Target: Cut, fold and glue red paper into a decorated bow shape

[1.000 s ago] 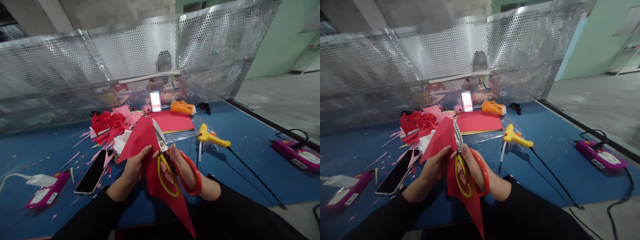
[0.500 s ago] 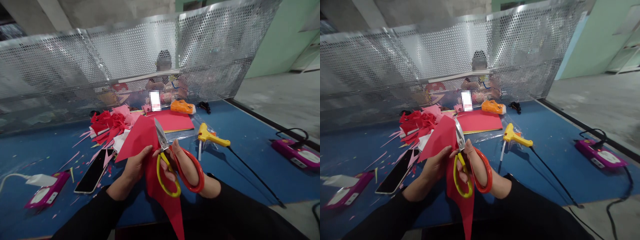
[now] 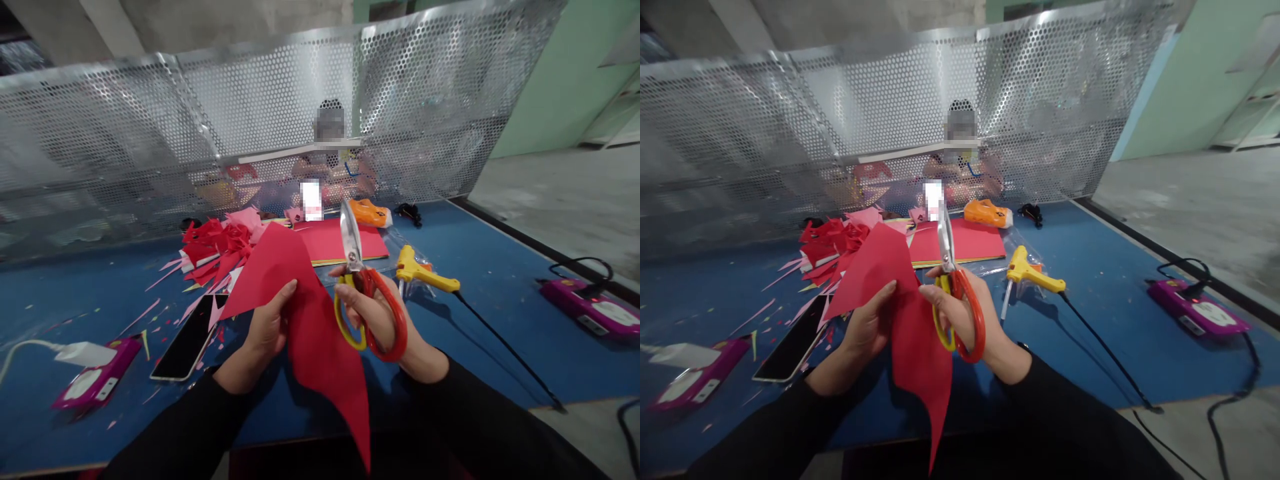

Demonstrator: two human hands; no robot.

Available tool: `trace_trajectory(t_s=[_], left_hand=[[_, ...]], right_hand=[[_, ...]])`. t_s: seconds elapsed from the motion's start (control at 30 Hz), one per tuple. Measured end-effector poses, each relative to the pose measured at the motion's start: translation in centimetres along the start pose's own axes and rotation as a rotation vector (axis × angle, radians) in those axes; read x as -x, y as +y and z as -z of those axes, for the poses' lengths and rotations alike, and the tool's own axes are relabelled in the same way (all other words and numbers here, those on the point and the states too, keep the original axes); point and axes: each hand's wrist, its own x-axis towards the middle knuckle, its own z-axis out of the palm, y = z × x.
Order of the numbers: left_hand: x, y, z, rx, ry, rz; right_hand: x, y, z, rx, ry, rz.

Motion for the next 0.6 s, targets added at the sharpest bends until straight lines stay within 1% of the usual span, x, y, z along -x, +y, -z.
trace_trajectory(t_s=[0.03,0.1,0.2,0.3,0.43,0.5,0.6], left_hand=[[0.1,0.0,-0.2,0.004,0.006,-0.033],[0.1,0.1,-0.3,-0.003,-0.003,-0.083],[0.0,-0.1,-0.3,-0.007,-0.009,-0.164],[-0.1,-0.4,-0.2,-0.009,-0.009,-0.186],[-0.4,-0.4,-0.1,-0.120,0.010,-0.183],[-0.9,0.2,0.0,-0.187,0.029,-0.217],[-2.6,2.5,0.0,-0.266,0.076,-0.309]], right_hand=[[-0.2,0.1,0.3,0.114,0.050,0.042],[-0.6,0.8,0.7,0.294,0.100,0.118],[-1.4,2.2,1.0,0.409,0.087,0.160],[-2.0,3.0,0.9,0.395,0.068,0.106],[-2.3,2.8,0.5,0.269,-0.001,0.001],[-2.4,2.7,0.6,0.227,0.002,-0.020],[-2.6,2.5,1.0,0.192,0.038,-0.023]])
